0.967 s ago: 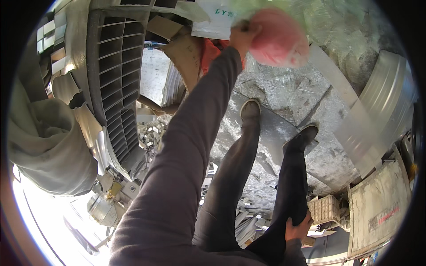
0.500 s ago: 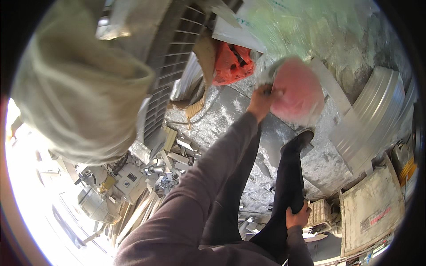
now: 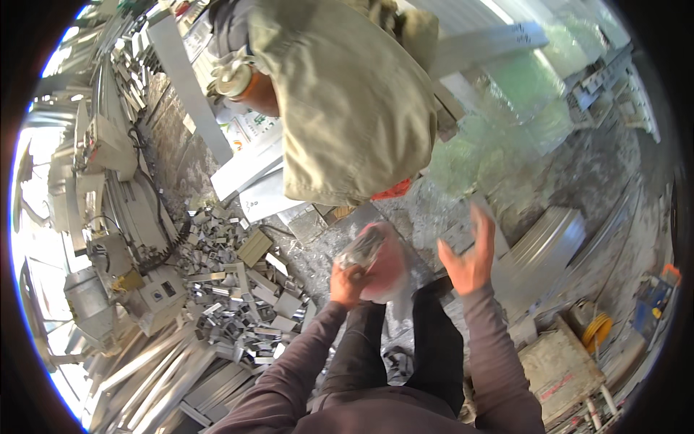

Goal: The person operates a metal cutting machine to cut a long metal bar. They then write on the cut piece with a marker and place it into a plastic bag, labeling the bag.

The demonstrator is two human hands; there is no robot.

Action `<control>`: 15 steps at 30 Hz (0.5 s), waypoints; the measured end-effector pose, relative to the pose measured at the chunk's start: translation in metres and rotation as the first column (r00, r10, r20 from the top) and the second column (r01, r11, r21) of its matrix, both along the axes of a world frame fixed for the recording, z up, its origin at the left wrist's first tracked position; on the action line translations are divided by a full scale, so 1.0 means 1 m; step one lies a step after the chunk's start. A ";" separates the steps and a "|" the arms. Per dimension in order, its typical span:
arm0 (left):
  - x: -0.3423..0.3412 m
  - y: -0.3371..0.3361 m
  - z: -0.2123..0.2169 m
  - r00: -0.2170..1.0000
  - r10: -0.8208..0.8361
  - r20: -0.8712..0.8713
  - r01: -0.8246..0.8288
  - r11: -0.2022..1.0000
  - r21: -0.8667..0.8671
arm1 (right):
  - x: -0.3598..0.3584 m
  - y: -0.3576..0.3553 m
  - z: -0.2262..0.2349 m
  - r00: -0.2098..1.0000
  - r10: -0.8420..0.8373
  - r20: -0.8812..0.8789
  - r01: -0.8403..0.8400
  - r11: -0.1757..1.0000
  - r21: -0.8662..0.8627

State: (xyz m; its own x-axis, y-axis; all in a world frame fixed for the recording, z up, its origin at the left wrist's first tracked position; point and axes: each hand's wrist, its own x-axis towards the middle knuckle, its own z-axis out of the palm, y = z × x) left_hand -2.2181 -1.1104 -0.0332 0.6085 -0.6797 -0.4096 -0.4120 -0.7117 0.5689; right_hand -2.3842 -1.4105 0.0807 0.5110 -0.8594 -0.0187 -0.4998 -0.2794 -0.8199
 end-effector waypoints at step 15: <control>0.063 0.218 0.044 0.944 0.315 0.096 -0.323 0.942 0.089 | 0.374 -0.044 0.171 0.780 -0.045 -0.625 0.099 0.994 0.052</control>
